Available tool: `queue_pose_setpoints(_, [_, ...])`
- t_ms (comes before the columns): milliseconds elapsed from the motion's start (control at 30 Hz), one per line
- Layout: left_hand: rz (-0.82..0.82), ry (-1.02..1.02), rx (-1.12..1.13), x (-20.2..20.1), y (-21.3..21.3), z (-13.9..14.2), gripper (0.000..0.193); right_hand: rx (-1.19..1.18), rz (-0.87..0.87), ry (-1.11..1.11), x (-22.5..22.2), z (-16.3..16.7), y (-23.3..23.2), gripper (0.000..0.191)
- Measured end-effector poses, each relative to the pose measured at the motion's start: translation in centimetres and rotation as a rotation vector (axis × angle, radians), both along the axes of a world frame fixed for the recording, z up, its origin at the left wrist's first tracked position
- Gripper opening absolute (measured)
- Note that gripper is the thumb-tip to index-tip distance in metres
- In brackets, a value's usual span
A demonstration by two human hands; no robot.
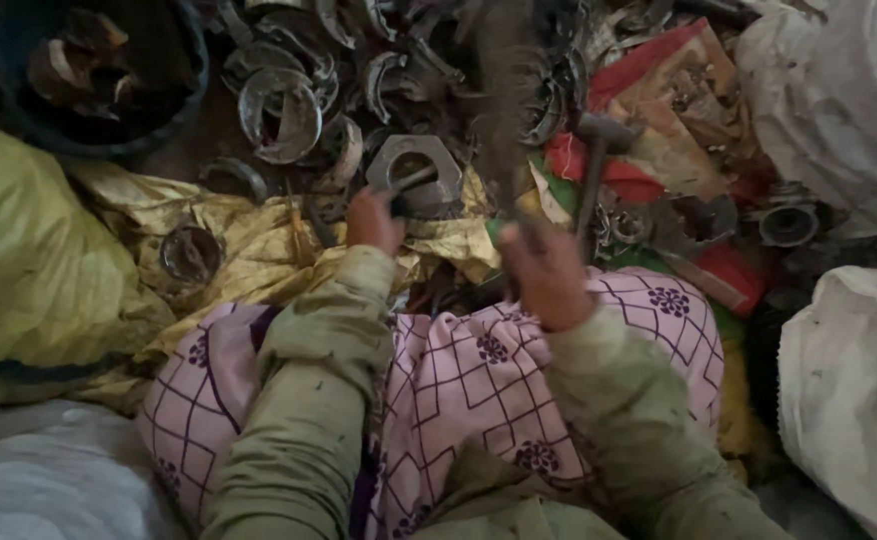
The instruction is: The person sits on the floor and uses a hammer to strike a metal part placed on a hexagonal anvil. They repeatedly pick up metal pieces, position them, and hammer them into shape, then set them aside.
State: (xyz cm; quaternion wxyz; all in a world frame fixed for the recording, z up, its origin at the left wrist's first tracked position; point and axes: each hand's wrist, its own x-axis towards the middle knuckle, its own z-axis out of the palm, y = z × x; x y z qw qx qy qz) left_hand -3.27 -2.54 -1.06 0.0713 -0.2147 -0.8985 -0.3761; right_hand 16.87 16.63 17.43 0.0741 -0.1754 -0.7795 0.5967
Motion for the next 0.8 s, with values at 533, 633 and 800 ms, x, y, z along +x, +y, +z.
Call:
queue_pose_setpoints(533, [0.010,0.023,-0.065,-0.5,0.6,-0.3,0.045,0.090,-0.072,-0.041,0.4,-0.9,0.2,0.038])
queue_pose_setpoints(633, [0.006,-0.013,-0.032,-0.3,0.5,-0.1,0.041,0.065,-0.137,0.339,2.1,3.9,1.2,0.032])
queue_pose_setpoints(800, [-0.018,-0.020,-0.006,-0.2,0.1,0.4,0.041,0.297,-0.267,0.361,0.0,-1.9,0.7,0.034])
